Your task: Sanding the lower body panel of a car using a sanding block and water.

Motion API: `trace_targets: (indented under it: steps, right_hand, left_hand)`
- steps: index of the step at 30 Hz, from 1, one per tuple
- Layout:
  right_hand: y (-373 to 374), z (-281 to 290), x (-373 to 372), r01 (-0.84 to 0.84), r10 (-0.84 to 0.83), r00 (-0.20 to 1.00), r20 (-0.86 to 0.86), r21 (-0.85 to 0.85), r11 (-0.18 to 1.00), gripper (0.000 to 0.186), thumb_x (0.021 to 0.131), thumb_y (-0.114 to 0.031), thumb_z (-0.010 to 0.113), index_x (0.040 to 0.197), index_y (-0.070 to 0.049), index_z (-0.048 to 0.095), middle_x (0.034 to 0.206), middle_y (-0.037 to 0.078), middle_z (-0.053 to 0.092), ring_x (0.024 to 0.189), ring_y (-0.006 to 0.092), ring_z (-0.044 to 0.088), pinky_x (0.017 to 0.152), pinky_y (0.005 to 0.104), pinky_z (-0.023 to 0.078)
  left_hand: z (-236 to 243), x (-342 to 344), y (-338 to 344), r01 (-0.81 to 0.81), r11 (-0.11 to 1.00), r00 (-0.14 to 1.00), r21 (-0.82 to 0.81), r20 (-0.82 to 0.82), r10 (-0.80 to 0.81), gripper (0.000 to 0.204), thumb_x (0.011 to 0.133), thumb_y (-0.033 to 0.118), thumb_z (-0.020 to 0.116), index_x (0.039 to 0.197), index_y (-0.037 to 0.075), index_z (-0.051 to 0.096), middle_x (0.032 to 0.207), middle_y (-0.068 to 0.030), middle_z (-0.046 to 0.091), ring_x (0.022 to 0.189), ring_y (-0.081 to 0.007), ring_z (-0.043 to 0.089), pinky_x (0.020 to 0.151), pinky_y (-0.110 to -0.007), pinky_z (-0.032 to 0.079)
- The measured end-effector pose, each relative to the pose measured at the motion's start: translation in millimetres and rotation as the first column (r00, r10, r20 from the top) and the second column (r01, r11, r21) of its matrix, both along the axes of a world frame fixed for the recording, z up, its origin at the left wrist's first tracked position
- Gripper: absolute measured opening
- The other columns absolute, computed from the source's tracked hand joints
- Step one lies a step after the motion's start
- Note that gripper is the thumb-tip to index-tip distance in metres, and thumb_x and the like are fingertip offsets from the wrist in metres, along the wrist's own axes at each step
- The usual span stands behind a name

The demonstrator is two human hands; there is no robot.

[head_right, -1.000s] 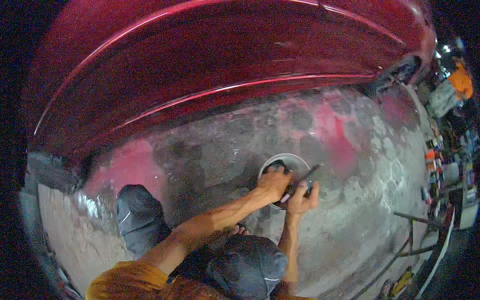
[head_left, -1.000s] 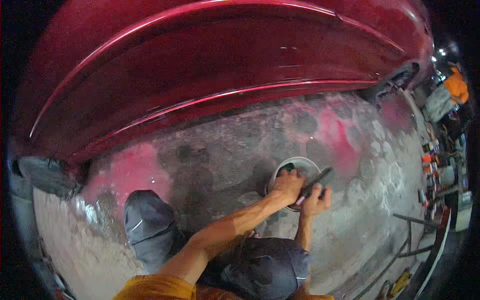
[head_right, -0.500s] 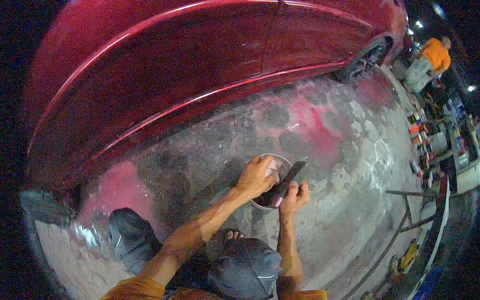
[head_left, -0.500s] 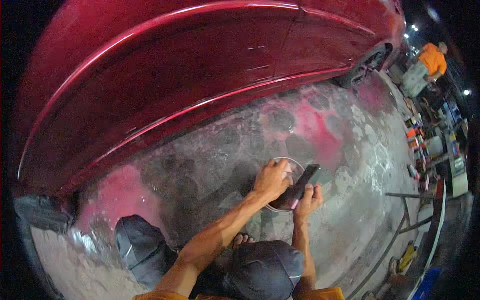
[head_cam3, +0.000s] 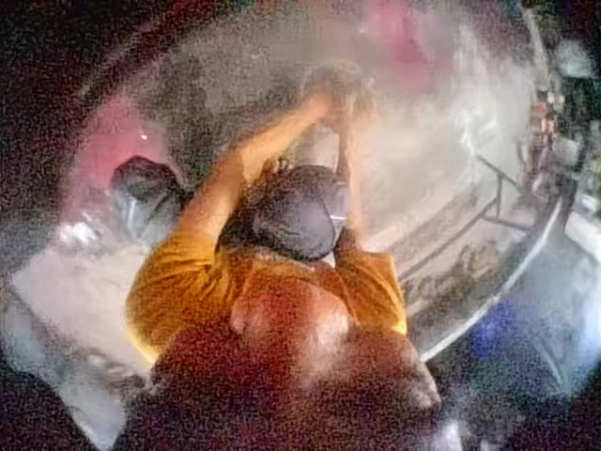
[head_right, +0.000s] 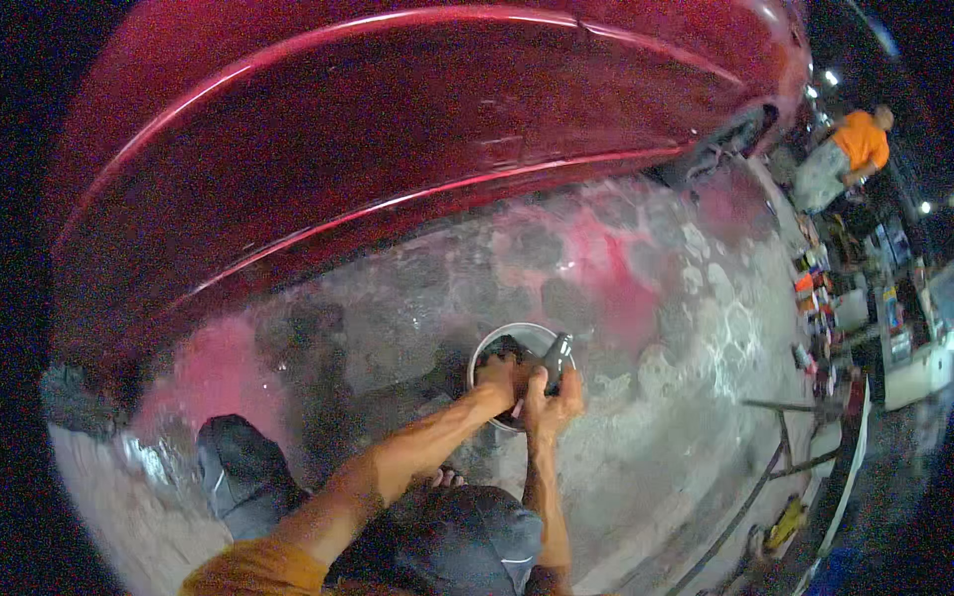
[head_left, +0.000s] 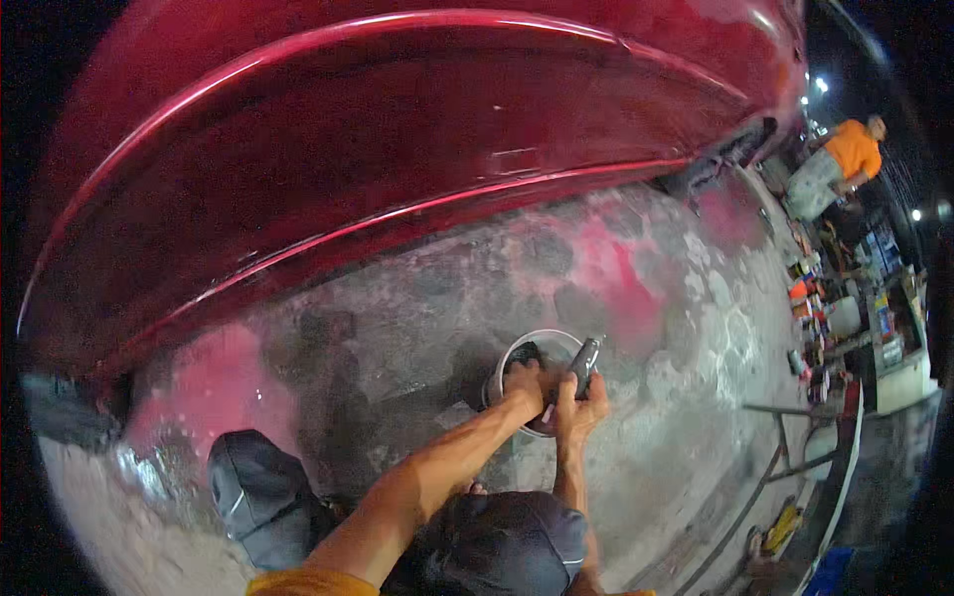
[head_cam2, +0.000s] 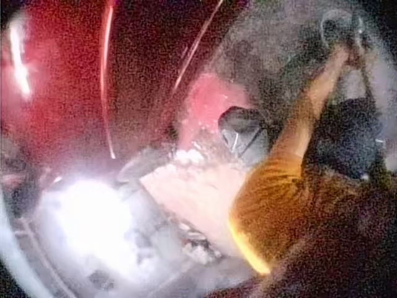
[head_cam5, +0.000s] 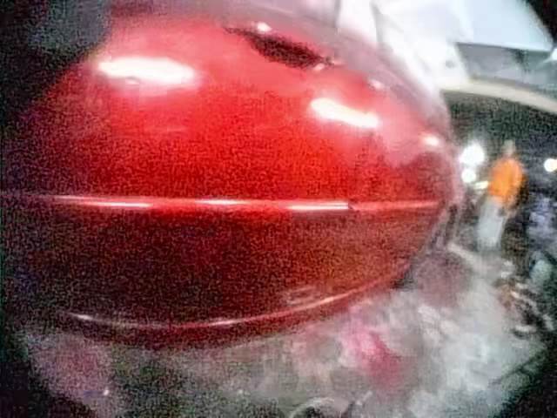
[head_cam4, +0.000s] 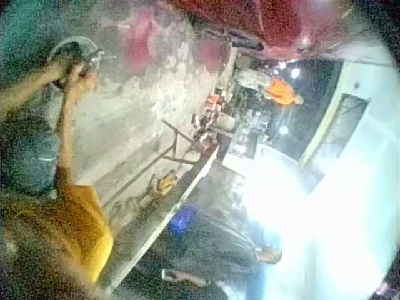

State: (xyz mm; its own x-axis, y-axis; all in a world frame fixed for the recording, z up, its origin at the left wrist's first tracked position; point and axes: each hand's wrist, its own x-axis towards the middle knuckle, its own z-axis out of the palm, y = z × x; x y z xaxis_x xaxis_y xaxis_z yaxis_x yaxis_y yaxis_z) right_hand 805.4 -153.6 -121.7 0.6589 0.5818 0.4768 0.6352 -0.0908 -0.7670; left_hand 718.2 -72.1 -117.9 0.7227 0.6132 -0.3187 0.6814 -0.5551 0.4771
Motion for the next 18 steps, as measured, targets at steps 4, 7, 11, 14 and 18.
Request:
trace_targets:
  steps: [4,7,11,14,18]
  right_hand:
    - [0,5,-10,-0.030,0.027,0.999,-0.029,-0.091,0.995,0.026,0.089,-0.018,0.069,0.098,0.007,0.067,0.080,0.017,0.066,0.072,0.0231,0.059,0.067,0.0389,0.048]
    - [5,19,-22,-0.051,0.032,0.989,-0.144,-0.131,0.990,0.025,0.089,-0.018,0.068,0.094,0.007,0.066,0.080,0.013,0.065,0.073,0.0193,0.058,0.066,0.0355,0.047]
    - [-24,-13,52,-0.095,0.203,0.853,-0.480,0.239,0.966,0.019,0.098,-0.016,0.056,0.095,-0.001,0.067,0.080,0.003,0.062,0.074,0.0123,0.053,0.068,0.0308,0.046]
    - [-31,4,41,0.008,0.188,0.657,-0.730,0.256,0.967,0.022,0.099,-0.017,0.054,0.094,0.000,0.066,0.078,0.001,0.059,0.073,0.0109,0.052,0.067,0.0293,0.045]
    - [-18,24,23,-0.170,0.169,0.719,-0.674,0.065,0.983,0.021,0.097,-0.015,0.059,0.087,0.002,0.066,0.085,0.008,0.067,0.079,0.0183,0.065,0.068,0.0307,0.053]
  left_hand:
    - [-14,-2,16,-0.078,0.981,0.996,-0.180,0.024,0.083,0.041,0.092,0.024,0.065,0.129,0.007,0.066,0.123,-0.0230,0.069,0.113,-0.0421,0.068,0.094,-0.049,0.056]
    - [-10,-7,16,-0.218,0.945,0.961,-0.243,0.115,0.251,0.036,0.090,0.026,0.069,0.121,0.008,0.068,0.128,-0.0258,0.063,0.116,-0.0445,0.065,0.094,-0.051,0.055]
    - [16,3,0,-0.266,0.946,0.690,-0.185,0.649,0.321,0.031,0.084,0.015,0.067,0.110,0.000,0.058,0.099,-0.0321,0.065,0.092,-0.0521,0.066,0.080,-0.056,0.054]
    - [38,-10,13,-0.314,0.907,0.747,-0.282,0.516,0.419,0.023,0.088,0.011,0.067,0.107,0.001,0.058,0.098,-0.0267,0.070,0.093,-0.0470,0.068,0.080,-0.053,0.055]
    - [24,-23,20,-0.361,0.833,0.433,-0.418,0.716,0.547,0.026,0.087,0.012,0.067,0.110,0.000,0.058,0.094,-0.0242,0.070,0.089,-0.0467,0.068,0.079,-0.051,0.055]
